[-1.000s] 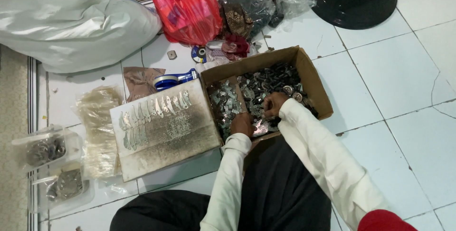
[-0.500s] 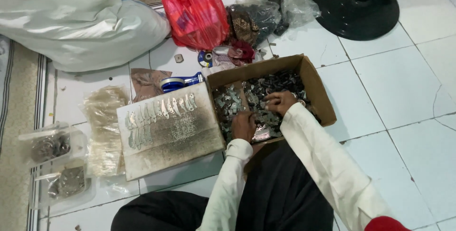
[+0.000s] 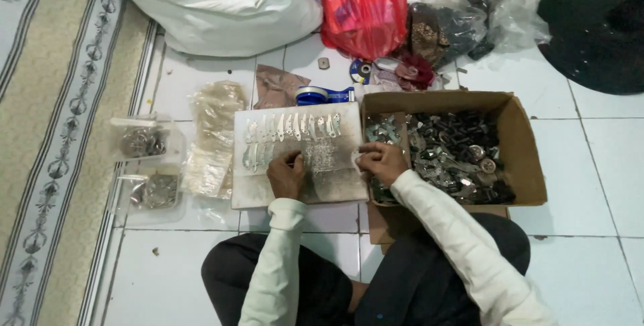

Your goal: Sorting and bagging small metal components from a bulk box into individual plastic bags.

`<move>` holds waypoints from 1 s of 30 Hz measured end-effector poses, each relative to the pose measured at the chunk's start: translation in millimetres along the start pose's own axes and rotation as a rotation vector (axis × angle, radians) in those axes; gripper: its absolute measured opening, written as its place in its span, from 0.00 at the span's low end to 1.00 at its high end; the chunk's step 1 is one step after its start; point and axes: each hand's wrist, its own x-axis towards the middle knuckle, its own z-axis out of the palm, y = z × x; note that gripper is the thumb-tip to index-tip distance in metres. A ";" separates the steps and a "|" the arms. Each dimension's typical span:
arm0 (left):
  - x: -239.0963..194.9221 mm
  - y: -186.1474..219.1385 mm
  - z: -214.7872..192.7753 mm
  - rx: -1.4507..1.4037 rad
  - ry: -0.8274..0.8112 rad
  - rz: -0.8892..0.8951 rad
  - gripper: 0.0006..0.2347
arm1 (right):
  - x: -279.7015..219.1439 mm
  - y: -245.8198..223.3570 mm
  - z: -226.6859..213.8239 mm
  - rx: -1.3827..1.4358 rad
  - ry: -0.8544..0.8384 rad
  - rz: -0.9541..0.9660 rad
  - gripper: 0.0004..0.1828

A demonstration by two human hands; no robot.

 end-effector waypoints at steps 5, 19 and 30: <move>27.5 -33.5 -18.7 0.083 0.036 -0.039 0.07 | 59.4 55.0 82.7 -0.123 -0.080 -0.036 0.17; 13.1 -30.5 -45.3 0.220 0.151 0.065 0.07 | 55.9 27.1 161.8 -0.349 0.060 -0.192 0.14; 2.4 -45.7 -41.1 0.529 0.072 0.346 0.08 | 61.3 41.6 149.4 -0.549 -0.135 -0.541 0.22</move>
